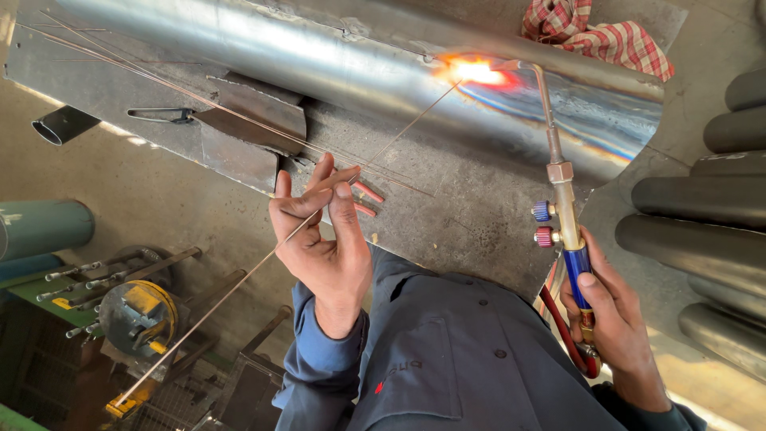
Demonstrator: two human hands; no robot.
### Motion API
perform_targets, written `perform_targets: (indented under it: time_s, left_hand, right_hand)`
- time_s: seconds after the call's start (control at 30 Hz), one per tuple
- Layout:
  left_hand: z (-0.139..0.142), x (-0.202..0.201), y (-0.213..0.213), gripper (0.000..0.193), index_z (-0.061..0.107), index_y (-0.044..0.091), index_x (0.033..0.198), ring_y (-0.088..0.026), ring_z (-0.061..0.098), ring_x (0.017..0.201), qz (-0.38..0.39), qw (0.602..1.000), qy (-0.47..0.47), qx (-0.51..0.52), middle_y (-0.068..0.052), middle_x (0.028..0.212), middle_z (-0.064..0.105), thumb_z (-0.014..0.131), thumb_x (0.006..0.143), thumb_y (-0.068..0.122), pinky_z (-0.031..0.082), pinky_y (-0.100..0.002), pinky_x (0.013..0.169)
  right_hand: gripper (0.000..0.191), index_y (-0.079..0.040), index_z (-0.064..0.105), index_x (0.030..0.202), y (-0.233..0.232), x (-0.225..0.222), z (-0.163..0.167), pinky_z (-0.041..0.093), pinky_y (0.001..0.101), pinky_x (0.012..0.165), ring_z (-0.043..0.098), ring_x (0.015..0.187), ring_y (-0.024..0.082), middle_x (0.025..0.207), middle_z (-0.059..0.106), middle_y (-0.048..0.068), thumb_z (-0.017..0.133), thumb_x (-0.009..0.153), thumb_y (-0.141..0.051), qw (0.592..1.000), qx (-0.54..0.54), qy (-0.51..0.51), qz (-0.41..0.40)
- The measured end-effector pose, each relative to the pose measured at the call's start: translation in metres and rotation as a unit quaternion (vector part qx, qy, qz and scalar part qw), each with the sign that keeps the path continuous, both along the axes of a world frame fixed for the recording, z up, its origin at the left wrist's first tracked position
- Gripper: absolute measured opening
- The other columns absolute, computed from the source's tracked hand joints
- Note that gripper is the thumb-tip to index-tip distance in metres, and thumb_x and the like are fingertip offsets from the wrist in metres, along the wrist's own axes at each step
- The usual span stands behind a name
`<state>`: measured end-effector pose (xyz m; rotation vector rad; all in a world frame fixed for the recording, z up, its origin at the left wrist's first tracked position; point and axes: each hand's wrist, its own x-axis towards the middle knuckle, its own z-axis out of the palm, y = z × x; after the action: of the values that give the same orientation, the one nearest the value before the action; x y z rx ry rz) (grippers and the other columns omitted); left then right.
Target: The person gas-welds the seam of a large metal cylinder resting on a work table. They hold a welding torch in one hand and feed a filler rod with the other, moving along the seam with sparks flying, then set the torch down at the end.
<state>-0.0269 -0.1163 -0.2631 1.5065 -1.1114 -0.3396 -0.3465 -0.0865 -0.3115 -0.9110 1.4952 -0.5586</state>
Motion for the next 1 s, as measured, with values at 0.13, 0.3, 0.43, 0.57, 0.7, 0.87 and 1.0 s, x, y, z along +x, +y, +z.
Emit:
perform_targets:
  time_s: [0.13,0.3,0.43,0.57,0.7,0.87,1.0]
  left_hand:
    - [-0.003,-0.003,-0.001,0.017,0.044,0.003,0.111,-0.036,0.063,0.141,-0.012,1.000,0.005,-0.004,-0.017,0.108,0.078,0.061,0.110,0.004,0.015,-0.053,0.137]
    - [-0.003,-0.005,-0.004,0.016,0.044,0.003,0.112,-0.035,0.062,0.139,-0.013,1.000,0.013,-0.008,-0.018,0.109,0.078,0.060,0.110,0.003,0.014,-0.053,0.138]
    - [-0.002,-0.006,-0.006,0.016,0.044,0.002,0.113,-0.037,0.063,0.140,-0.007,1.000,0.010,-0.012,-0.018,0.107,0.077,0.060,0.109,0.002,0.014,-0.052,0.137]
    - [-0.001,-0.006,-0.010,0.016,0.045,0.002,0.113,-0.036,0.063,0.140,-0.005,1.000,0.004,-0.004,-0.018,0.108,0.078,0.060,0.109,0.002,0.018,-0.051,0.136]
    - [0.000,-0.006,-0.010,0.016,0.045,0.001,0.113,-0.035,0.062,0.141,-0.004,1.000,0.019,-0.007,-0.017,0.109,0.078,0.060,0.109,0.003,0.019,-0.050,0.136]
    - [0.001,-0.006,-0.012,0.015,0.046,0.001,0.112,-0.036,0.063,0.140,0.002,1.000,-0.004,-0.003,-0.017,0.107,0.078,0.061,0.109,0.003,0.017,-0.051,0.137]
    - [0.001,-0.005,-0.014,0.015,0.046,0.001,0.111,-0.036,0.064,0.139,0.005,1.000,-0.013,0.000,-0.017,0.107,0.078,0.061,0.109,0.003,0.015,-0.051,0.137]
  right_hand:
    - [0.068,-0.015,0.034,0.165,0.001,0.000,0.000,0.042,0.0269,0.041,0.044,0.050,0.011,0.073,0.050,0.007,0.042,0.097,-0.021,1.000,-0.011,-0.004,-0.008]
    - [0.068,-0.015,0.033,0.166,-0.004,0.000,-0.001,0.042,0.0267,0.041,0.044,0.051,0.011,0.073,0.049,0.008,0.041,0.098,-0.021,1.000,-0.015,-0.013,0.005]
    - [0.068,-0.014,0.032,0.165,-0.008,0.001,0.000,0.043,0.0262,0.041,0.045,0.054,0.010,0.076,0.050,0.007,0.041,0.097,-0.019,0.999,-0.023,-0.027,0.007]
    - [0.068,-0.014,0.032,0.166,-0.012,0.001,0.000,0.043,0.0262,0.041,0.044,0.053,0.011,0.075,0.049,0.007,0.041,0.099,-0.019,0.999,-0.021,-0.025,0.015]
    - [0.068,-0.014,0.032,0.166,-0.013,0.001,0.001,0.043,0.0262,0.041,0.045,0.054,0.011,0.075,0.050,0.008,0.041,0.099,-0.019,0.999,-0.019,-0.024,0.014]
    - [0.067,-0.013,0.032,0.166,-0.014,0.002,0.001,0.044,0.0260,0.041,0.047,0.059,0.010,0.078,0.050,0.007,0.041,0.099,-0.019,0.999,-0.023,-0.028,0.010]
    - [0.067,-0.013,0.032,0.166,-0.016,0.002,-0.001,0.045,0.0261,0.041,0.047,0.059,0.010,0.079,0.051,0.007,0.041,0.099,-0.018,0.999,-0.027,-0.030,0.016]
